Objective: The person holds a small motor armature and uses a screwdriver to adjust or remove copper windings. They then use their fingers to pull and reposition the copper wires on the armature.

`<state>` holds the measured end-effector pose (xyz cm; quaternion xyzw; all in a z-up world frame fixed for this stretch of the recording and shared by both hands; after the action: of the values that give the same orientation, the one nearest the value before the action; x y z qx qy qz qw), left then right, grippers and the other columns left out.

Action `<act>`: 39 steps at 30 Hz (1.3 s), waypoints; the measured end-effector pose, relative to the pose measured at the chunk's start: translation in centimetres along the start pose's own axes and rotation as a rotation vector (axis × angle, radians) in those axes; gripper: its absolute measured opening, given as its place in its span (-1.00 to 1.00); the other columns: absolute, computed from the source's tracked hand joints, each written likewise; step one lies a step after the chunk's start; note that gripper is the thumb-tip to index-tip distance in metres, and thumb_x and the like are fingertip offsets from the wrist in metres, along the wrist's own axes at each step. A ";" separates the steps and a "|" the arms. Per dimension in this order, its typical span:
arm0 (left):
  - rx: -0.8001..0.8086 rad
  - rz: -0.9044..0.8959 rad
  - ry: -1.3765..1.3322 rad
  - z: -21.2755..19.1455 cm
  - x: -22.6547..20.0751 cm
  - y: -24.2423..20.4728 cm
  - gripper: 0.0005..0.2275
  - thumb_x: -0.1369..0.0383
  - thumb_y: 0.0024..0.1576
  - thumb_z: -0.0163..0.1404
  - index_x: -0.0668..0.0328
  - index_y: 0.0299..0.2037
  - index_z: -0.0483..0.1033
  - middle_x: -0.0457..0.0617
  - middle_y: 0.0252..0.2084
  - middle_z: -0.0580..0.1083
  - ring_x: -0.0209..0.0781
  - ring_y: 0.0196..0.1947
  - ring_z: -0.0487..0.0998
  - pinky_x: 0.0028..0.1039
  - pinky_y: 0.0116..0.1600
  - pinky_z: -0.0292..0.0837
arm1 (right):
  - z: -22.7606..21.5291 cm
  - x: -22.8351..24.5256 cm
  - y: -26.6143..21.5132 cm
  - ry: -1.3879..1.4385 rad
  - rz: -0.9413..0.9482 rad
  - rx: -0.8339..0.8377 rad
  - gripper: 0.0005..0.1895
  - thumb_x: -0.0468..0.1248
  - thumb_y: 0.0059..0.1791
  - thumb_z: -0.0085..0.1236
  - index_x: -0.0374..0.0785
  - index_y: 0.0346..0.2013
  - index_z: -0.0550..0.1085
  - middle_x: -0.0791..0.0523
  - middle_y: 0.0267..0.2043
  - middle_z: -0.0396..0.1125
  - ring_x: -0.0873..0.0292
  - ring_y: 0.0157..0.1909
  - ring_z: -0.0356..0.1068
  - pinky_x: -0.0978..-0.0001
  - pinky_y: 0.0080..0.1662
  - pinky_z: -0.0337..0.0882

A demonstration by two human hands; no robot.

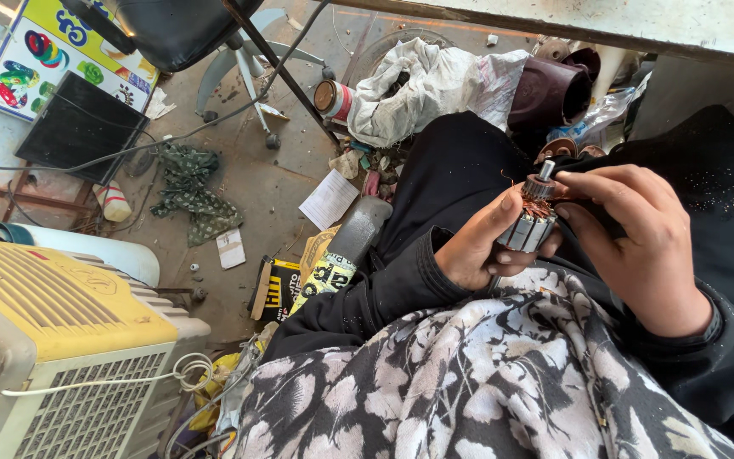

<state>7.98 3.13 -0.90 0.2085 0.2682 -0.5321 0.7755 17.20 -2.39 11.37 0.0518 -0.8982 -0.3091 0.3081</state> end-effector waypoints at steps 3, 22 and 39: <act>0.018 -0.026 -0.022 -0.3 0.5 -0.1 -0.41 -0.20 0.30 -0.12 0.07 0.30 0.19 0.05 -0.21 0.43 -0.57 -0.61 0.15 -0.73 -0.57 0.03 | 0.1 -0.1 -0.3 -0.015 -0.032 0.023 -0.76 -0.47 -0.04 0.33 -0.27 -0.09 0.58 0.05 -0.14 0.42 0.06 -0.11 0.44 0.30 -0.07 0.39; 0.525 -0.316 -0.773 3.2 2.1 -1.2 -0.38 -0.23 0.36 -0.28 0.26 0.18 0.27 0.02 -0.36 0.35 -0.66 -0.70 0.02 -0.86 -0.71 0.02 | 3.1 -3.4 -2.4 0.769 0.277 0.111 -0.96 -0.52 0.11 0.06 -0.41 -0.15 0.44 0.11 -0.02 0.29 0.33 -0.06 0.39 0.52 -0.01 0.50; 0.288 -0.166 -0.226 1.2 1.8 -1.0 -0.31 -0.30 0.31 -0.28 0.18 0.30 0.20 0.04 -0.39 0.44 -0.54 -0.74 0.11 -0.74 -0.70 0.07 | 0.7 -1.6 -1.7 0.632 0.139 0.101 -0.83 -0.54 0.07 0.13 -0.39 -0.05 0.45 0.06 0.01 0.28 0.31 -0.05 0.40 0.53 -0.01 0.47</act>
<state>7.78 0.77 -1.10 0.2336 0.1170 -0.6469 0.7164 17.94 -2.96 9.14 0.0991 -0.7738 -0.2109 0.5890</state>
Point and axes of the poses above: each hand's wrist, its own y-axis towards the middle knuckle, its own z-axis out of the palm, x = y × z, the point moved 9 cm from there along y, towards the middle knuckle
